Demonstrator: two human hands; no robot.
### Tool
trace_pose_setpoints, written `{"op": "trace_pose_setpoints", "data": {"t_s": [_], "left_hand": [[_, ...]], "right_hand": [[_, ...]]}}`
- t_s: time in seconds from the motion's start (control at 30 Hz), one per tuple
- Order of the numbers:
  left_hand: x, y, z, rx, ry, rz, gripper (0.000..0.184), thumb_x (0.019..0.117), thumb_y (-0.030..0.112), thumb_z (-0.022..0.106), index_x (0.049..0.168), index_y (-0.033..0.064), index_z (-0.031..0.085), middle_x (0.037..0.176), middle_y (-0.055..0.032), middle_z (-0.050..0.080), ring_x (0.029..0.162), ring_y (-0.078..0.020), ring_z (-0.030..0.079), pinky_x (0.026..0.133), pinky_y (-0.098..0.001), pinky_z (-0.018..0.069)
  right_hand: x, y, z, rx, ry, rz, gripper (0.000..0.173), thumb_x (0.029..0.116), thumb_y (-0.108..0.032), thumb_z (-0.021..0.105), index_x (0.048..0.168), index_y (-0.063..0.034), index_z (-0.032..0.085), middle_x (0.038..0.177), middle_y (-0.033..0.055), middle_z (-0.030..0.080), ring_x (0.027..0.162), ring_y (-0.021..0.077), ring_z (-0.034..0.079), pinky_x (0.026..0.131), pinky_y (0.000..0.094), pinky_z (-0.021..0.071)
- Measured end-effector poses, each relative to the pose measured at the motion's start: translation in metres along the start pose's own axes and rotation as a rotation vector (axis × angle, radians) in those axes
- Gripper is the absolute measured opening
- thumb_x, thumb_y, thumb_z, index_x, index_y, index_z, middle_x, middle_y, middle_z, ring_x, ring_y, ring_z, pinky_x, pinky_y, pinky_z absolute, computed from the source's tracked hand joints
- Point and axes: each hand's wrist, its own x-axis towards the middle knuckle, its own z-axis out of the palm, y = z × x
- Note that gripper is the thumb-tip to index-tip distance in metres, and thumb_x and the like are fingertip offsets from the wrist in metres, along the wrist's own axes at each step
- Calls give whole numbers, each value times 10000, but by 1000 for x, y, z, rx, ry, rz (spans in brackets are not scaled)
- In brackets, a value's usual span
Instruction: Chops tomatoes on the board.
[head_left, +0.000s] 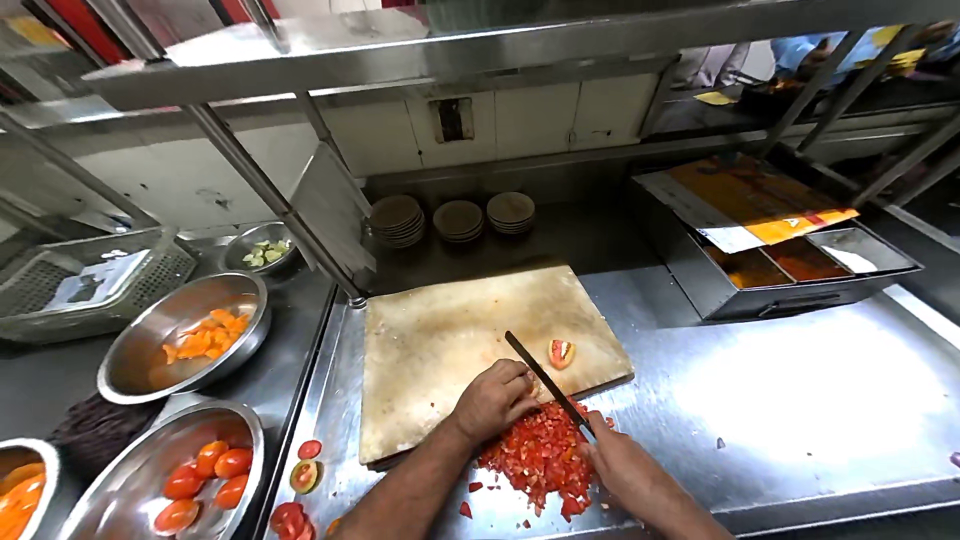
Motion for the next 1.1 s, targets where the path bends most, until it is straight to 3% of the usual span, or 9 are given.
{"op": "trace_pose_setpoints", "data": {"t_s": [0.1, 0.23, 0.33, 0.43, 0.57, 0.67, 0.77, 0.97, 1.1], "left_hand": [[1, -1, 0, 0, 13, -13, 320, 998, 350, 653, 1048, 44, 733, 1130, -123, 718, 1119, -233, 686, 995, -344, 559], [1, -1, 1, 1, 31, -10, 300, 982, 340, 677, 970, 44, 724, 1102, -124, 720, 1089, -229, 695, 969, -343, 571], [0, -1, 1, -12, 19, -9, 294, 991, 334, 666, 990, 49, 734, 1112, -113, 724, 1103, -220, 691, 983, -335, 564], [-1, -1, 0, 13, 15, -17, 314, 986, 354, 667, 973, 47, 730, 1106, -119, 721, 1100, -232, 690, 977, -344, 568], [-2, 5, -6, 9, -38, -78, 400, 936, 420, 720, 1132, 71, 714, 1174, -127, 697, 1158, -257, 663, 997, -379, 560], [-6, 9, -11, -36, -41, -132, 413, 930, 391, 727, 1210, 88, 695, 1204, -134, 681, 1179, -261, 647, 1005, -391, 553], [-8, 7, -7, -30, -15, -113, 305, 974, 322, 675, 1133, 67, 721, 1185, -133, 695, 1163, -249, 661, 1003, -374, 556], [-7, 4, -3, 19, 12, -48, 248, 983, 285, 659, 1030, 52, 732, 1135, -124, 720, 1143, -241, 678, 1010, -357, 550], [-8, 4, -2, 4, -6, -45, 244, 1009, 296, 634, 1026, 77, 738, 1122, -97, 719, 1137, -215, 673, 1012, -334, 545]], "right_hand": [[-29, -3, -12, -65, 1, 58, 490, 1097, -321, 459, 1517, -89, 363, 1047, 231, 701, 981, 422, 709, 869, 582, 556], [-64, -17, -5, -135, 6, 68, 432, 1101, -310, 445, 1426, -26, 439, 1013, 261, 713, 980, 473, 711, 843, 621, 552], [-24, -18, 14, -82, -6, 82, 434, 1105, -317, 423, 1452, -57, 406, 1078, 235, 700, 1015, 425, 711, 879, 583, 560], [6, -11, 5, 60, -18, -10, 490, 1098, -311, 456, 1511, -68, 356, 1086, 240, 670, 968, 407, 698, 868, 573, 559], [-5, -1, -6, 58, -11, 15, 502, 1092, -321, 473, 1522, -91, 351, 1071, 227, 678, 974, 395, 700, 877, 564, 556], [-23, -2, -4, 44, -3, 50, 495, 1093, -322, 482, 1505, -76, 360, 1019, 225, 685, 942, 402, 705, 856, 564, 560], [-39, -6, 0, -4, -9, 57, 441, 1092, -327, 478, 1443, -67, 414, 997, 222, 696, 944, 409, 713, 845, 571, 561], [-67, -20, -2, -153, -18, 90, 432, 1105, -314, 438, 1436, -38, 436, 1029, 258, 714, 996, 465, 712, 858, 612, 550], [-14, -16, 14, -81, -13, 46, 414, 1104, -310, 432, 1433, -61, 410, 1060, 229, 693, 1001, 412, 712, 871, 573, 564]]}}
